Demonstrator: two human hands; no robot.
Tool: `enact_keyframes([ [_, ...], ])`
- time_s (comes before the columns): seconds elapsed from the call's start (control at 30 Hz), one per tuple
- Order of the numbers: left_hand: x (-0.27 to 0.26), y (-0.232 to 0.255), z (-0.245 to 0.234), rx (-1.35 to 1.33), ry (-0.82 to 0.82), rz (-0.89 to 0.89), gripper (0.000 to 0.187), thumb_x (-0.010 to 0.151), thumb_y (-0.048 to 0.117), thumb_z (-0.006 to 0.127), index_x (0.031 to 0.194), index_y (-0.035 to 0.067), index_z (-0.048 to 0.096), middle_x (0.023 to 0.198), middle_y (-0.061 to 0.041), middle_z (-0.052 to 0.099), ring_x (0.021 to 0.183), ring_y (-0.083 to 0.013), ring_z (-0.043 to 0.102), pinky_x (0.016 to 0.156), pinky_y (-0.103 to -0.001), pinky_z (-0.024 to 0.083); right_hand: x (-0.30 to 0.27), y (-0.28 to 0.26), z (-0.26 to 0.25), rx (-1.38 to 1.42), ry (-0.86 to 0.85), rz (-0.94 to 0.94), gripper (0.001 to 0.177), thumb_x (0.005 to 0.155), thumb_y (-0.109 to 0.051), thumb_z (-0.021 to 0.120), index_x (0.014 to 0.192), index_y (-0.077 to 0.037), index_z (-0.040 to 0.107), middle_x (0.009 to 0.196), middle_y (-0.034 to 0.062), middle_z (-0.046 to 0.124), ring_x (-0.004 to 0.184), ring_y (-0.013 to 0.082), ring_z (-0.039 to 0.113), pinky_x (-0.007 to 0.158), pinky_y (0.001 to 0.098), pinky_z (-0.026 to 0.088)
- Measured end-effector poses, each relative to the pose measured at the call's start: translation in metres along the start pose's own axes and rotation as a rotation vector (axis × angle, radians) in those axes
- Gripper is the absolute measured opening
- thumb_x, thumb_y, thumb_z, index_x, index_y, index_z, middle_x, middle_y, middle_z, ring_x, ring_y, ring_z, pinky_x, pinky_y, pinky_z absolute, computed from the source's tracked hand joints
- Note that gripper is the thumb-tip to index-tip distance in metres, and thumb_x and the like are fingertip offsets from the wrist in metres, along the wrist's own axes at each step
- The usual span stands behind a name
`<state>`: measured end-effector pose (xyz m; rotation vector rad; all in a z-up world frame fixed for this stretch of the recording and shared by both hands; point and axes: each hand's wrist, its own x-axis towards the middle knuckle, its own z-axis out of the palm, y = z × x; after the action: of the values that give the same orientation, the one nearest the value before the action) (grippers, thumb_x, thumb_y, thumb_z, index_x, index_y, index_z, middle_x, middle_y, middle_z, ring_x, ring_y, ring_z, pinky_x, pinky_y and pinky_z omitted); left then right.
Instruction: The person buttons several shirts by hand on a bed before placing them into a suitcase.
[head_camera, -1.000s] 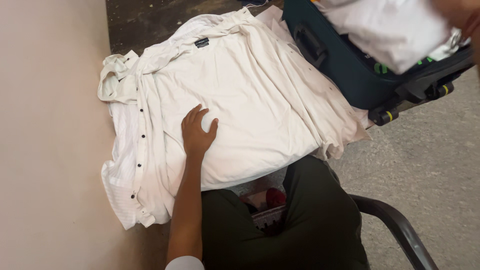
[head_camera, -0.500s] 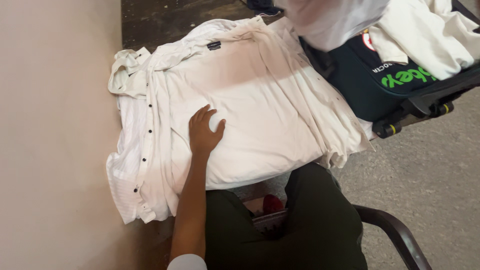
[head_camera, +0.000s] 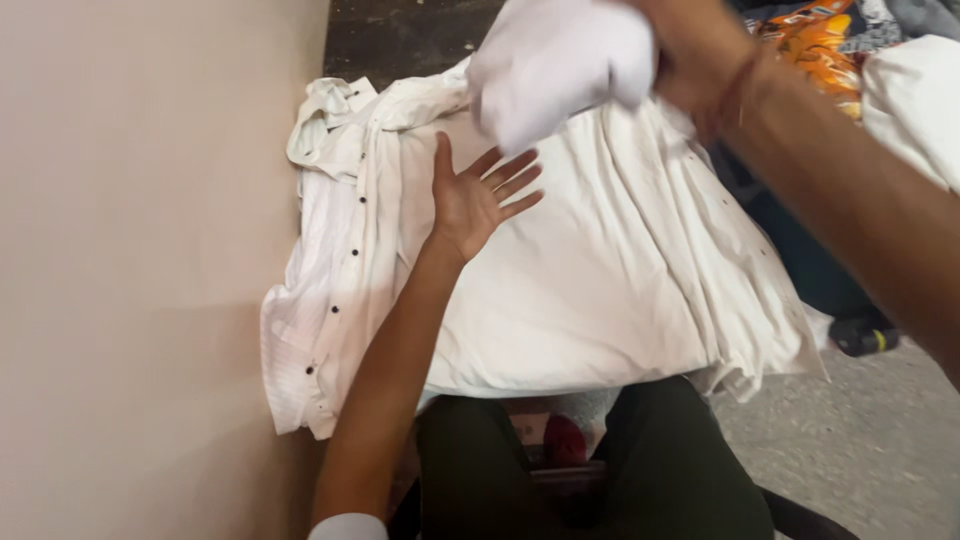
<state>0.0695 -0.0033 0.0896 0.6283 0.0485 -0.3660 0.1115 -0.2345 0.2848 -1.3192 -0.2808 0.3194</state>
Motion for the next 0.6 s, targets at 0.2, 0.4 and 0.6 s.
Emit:
enact_keyframes([
  [0.2, -0.013, 0.006, 0.000, -0.075, 0.010, 0.214, 0.076, 0.093, 0.055, 0.058, 0.140, -0.004, 0.054, 0.131, -0.020, 0.066, 0.122, -0.0342, 0.063, 0.107, -0.047, 0.051, -0.108, 0.104, 0.006, -0.301, 0.177, 0.222, 0.063, 0.084, -0.015, 0.077, 0.134, 0.008, 0.047, 0.115, 0.0176, 0.068, 0.096, 0.0220, 0.074, 0.075, 0.0329, 0.065],
  [0.4, -0.022, -0.038, -0.058, 0.050, 0.278, -0.125, 0.054, 0.086, 0.022, 0.070, 0.130, -0.006, 0.059, 0.118, -0.020, 0.068, 0.107, -0.0346, 0.068, 0.098, -0.046, 0.056, -0.158, 0.172, -0.021, -0.189, 0.126, 0.625, 0.072, 0.083, -0.044, 0.070, 0.137, -0.001, 0.049, 0.121, 0.0156, 0.070, 0.113, 0.0250, 0.070, 0.094, 0.0428, 0.057],
  [0.6, -0.025, -0.048, -0.076, 0.147, 0.341, -0.160, 0.060, 0.084, 0.015, 0.070, 0.137, -0.008, 0.053, 0.123, -0.022, 0.067, 0.110, -0.0371, 0.067, 0.096, -0.049, 0.057, -0.122, 0.211, -0.061, -0.082, 0.098, 0.548, 0.070, 0.088, -0.054, 0.066, 0.132, 0.000, 0.061, 0.124, 0.0165, 0.067, 0.113, 0.0258, 0.061, 0.099, 0.0425, 0.050],
])
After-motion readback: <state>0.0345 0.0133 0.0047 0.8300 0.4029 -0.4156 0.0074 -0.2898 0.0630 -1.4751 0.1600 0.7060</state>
